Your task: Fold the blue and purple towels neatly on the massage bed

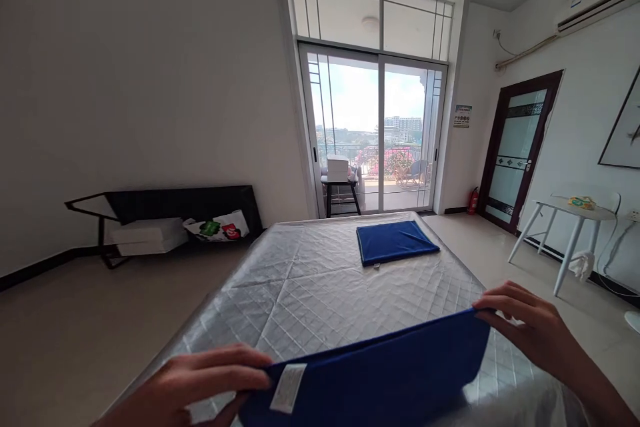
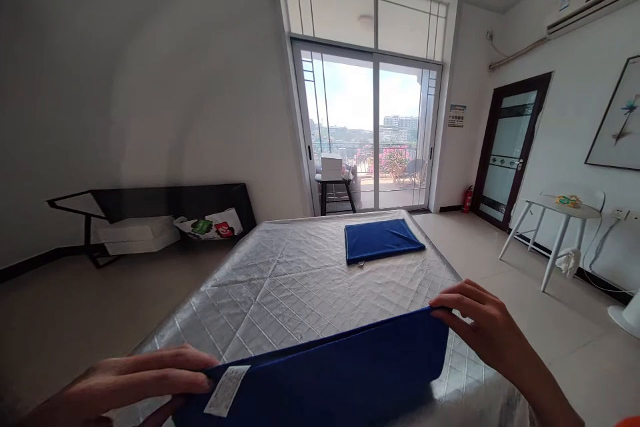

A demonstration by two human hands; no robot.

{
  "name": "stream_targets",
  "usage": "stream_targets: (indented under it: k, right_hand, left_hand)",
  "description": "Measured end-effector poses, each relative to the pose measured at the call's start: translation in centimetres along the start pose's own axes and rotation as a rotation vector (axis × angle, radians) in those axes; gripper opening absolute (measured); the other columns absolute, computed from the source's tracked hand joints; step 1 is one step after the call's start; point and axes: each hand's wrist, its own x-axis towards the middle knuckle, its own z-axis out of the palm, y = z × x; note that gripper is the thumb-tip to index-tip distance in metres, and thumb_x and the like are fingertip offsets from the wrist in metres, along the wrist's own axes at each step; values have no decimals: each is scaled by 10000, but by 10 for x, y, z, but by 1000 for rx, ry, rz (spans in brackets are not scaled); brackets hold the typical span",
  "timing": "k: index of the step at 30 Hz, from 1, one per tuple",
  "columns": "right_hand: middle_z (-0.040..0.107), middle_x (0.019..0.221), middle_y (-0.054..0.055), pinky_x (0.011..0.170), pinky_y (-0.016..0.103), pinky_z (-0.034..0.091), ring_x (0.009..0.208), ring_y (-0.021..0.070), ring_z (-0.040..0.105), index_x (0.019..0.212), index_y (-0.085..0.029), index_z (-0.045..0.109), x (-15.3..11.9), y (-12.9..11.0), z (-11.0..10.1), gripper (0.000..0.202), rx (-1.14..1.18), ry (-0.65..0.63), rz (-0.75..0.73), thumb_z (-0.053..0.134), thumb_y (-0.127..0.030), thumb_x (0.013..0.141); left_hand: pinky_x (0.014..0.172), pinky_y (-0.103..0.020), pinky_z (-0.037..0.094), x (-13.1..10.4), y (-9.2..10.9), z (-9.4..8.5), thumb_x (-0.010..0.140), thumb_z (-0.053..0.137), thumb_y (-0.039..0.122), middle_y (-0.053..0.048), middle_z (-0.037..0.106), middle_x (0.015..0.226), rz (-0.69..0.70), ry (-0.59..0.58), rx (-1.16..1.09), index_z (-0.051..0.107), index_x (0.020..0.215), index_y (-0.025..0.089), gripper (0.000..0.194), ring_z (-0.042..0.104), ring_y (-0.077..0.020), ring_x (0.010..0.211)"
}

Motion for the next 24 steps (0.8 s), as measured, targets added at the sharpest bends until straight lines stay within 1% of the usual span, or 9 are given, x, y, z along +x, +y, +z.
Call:
stream_targets:
  k: [3, 5, 8, 11, 13, 16, 20, 22, 24]
  right_hand:
    - [731, 877, 44, 512, 201, 530, 575, 105, 627, 1005, -275, 724, 13, 25, 7, 200, 7, -35, 98, 568, -390, 951]
    - [728, 875, 39, 490, 206, 522, 517, 93, 609, 999, -263, 728, 29, 48, 16, 265, 38, -78, 170, 542, -447, 956]
    - [727, 874, 35, 475, 226, 516, 456, 87, 589, 978, -245, 741, 67, 92, 31, 373, 64, -172, 309, 511, -536, 944]
    - [739, 869, 40, 544, 258, 536, 542, 131, 650, 969, -230, 750, 119, 139, 49, 395, 9, -229, 402, 521, -549, 927]
    - [746, 835, 39, 609, 288, 542, 606, 164, 674, 976, -227, 748, 157, 169, 61, 355, -58, -189, 406, 552, -517, 917]
    - [756, 857, 54, 720, 326, 547, 707, 196, 697, 981, -214, 735, 205, 210, 76, 294, -136, -54, 409, 585, -456, 909]
    - [752, 905, 74, 862, 360, 532, 835, 208, 713, 1013, -189, 709, 232, 253, 96, 243, -156, 87, 438, 572, -370, 925]
    - [752, 935, 80, 883, 359, 527, 862, 209, 715, 1037, -185, 705, 222, 271, 111, 230, -149, 113, 454, 576, -330, 915]
    - [755, 967, 78, 859, 344, 536, 869, 209, 718, 1032, -190, 711, 196, 287, 133, 222, -122, 109, 497, 582, -303, 891]
  left_hand:
    - [704, -276, 607, 50, -3, -7, 826, 638, 422, -1, 780, 986, -116, -28, 43, 787, 905, 372, 176, 730, -195, 815]
    - [687, -265, 589, 90, -14, -6, 851, 593, 475, -5, 782, 957, -158, -7, 27, 784, 897, 327, 246, 723, -196, 825]
    - [704, -258, 562, 155, -47, 1, 865, 544, 496, -4, 781, 944, -184, 8, 4, 750, 965, 273, 320, 717, -183, 808]
    - [726, -272, 546, 220, -85, 6, 861, 527, 475, -14, 784, 922, -196, 36, 44, 678, 984, 233, 311, 718, -183, 786]
    - [733, -280, 534, 260, -105, 5, 862, 534, 419, -13, 786, 893, -205, 109, 114, 629, 982, 230, 243, 720, -187, 776]
    - [762, -288, 518, 310, -121, 0, 848, 576, 319, -21, 786, 913, -225, 321, 227, 611, 985, 233, 165, 723, -201, 829]
    - [759, -287, 506, 346, -137, 9, 863, 587, 274, -32, 779, 946, -243, 603, 277, 638, 1014, 225, 167, 713, -196, 817]
    - [729, -278, 506, 347, -149, 32, 888, 566, 280, -25, 775, 946, -247, 658, 264, 641, 1041, 225, 179, 704, -176, 748]
    - [704, -267, 508, 337, -164, 70, 904, 549, 279, -17, 770, 936, -242, 623, 251, 641, 1053, 231, 182, 701, -167, 727]
